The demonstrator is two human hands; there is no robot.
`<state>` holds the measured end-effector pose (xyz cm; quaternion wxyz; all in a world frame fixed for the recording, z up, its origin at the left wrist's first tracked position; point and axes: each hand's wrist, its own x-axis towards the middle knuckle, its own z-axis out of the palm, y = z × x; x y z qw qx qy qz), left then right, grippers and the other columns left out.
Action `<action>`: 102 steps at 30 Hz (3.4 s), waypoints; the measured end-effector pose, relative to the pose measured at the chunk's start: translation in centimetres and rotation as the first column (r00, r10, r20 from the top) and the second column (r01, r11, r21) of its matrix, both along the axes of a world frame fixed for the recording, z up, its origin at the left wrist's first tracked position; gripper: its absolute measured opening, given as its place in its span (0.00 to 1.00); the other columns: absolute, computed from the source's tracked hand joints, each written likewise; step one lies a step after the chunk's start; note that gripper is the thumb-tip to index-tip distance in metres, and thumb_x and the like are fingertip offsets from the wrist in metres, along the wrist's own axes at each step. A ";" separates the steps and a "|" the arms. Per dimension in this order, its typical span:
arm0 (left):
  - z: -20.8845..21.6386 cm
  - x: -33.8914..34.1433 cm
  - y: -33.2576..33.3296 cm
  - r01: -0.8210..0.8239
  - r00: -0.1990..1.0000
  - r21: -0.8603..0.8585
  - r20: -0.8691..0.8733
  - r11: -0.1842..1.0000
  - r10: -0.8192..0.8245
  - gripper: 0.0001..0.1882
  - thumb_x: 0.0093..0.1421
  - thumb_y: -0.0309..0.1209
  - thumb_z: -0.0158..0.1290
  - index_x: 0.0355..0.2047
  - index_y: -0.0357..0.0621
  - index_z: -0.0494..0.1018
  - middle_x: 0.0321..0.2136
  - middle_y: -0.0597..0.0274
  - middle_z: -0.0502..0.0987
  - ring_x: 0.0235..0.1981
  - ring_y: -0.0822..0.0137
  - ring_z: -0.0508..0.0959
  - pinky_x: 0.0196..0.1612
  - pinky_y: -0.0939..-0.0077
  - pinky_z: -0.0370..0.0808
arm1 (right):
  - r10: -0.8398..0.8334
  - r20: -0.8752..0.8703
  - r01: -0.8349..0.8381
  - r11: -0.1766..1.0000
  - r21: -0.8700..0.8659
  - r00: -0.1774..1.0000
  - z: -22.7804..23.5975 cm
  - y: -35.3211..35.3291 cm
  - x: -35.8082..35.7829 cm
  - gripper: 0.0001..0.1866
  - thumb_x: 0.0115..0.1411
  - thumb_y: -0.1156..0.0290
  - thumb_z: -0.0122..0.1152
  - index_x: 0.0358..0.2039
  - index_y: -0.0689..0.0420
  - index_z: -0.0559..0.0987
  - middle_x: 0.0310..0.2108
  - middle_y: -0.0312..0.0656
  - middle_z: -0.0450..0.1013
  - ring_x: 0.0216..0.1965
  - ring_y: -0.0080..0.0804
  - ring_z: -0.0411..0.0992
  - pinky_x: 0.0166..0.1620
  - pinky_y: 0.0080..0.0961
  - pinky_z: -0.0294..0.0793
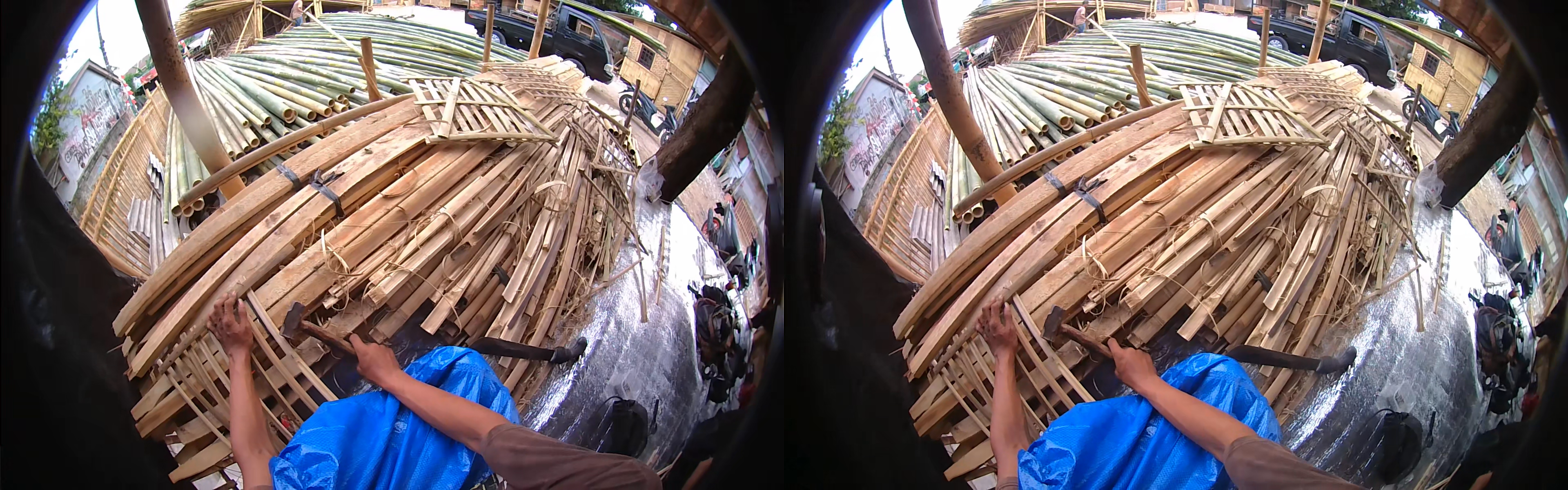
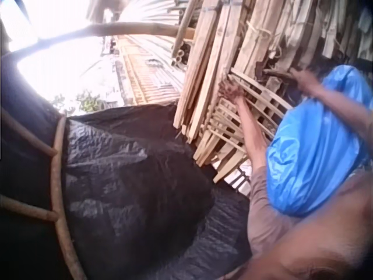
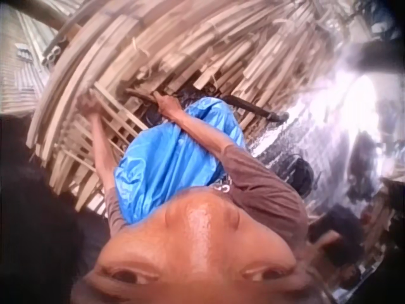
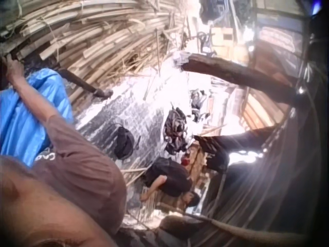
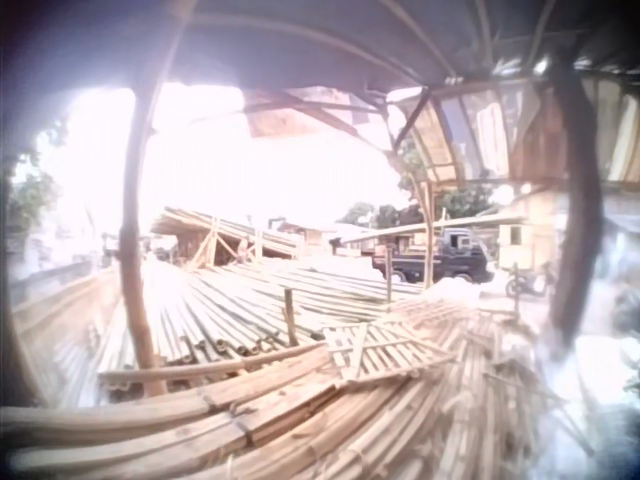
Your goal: The person nails thin wooden strips onto a large bundle of lumber using a hammer. They align each strip across the bundle and drive nails through them into the wood beneath to secure the structure.
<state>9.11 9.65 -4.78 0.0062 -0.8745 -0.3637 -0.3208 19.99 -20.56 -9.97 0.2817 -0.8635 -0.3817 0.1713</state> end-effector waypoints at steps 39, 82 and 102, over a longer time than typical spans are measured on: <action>-0.8 -0.3 0.8 -0.013 1.000 0.019 0.008 1.000 0.013 0.14 0.65 0.42 0.49 0.46 0.50 0.67 0.50 0.62 0.73 0.53 0.57 0.70 0.62 0.54 0.54 | -0.039 -0.050 0.040 0.999 0.034 0.998 0.7 0.4 -0.1 0.21 0.48 0.75 0.60 0.42 0.54 0.64 0.26 0.60 0.75 0.33 0.65 0.74 0.36 0.55 0.73; -0.8 -0.2 0.7 0.014 1.000 0.069 -0.029 0.998 -0.012 0.14 0.64 0.33 0.52 0.49 0.44 0.69 0.53 0.58 0.73 0.59 0.56 0.67 0.68 0.52 0.51 | -0.068 0.823 0.531 0.793 -0.299 0.564 13.2 -0.6 54.6 0.29 0.53 0.69 0.60 0.57 0.53 0.68 0.49 0.54 0.73 0.51 0.52 0.72 0.57 0.42 0.70; -1.1 0.0 0.8 -0.013 0.999 0.045 0.036 0.999 0.011 0.13 0.64 0.35 0.52 0.47 0.46 0.70 0.53 0.58 0.73 0.58 0.57 0.69 0.66 0.52 0.52 | -0.230 0.766 0.043 0.966 0.256 0.600 41.7 -24.3 41.5 0.17 0.65 0.67 0.57 0.52 0.60 0.75 0.38 0.39 0.76 0.39 0.34 0.74 0.45 0.31 0.72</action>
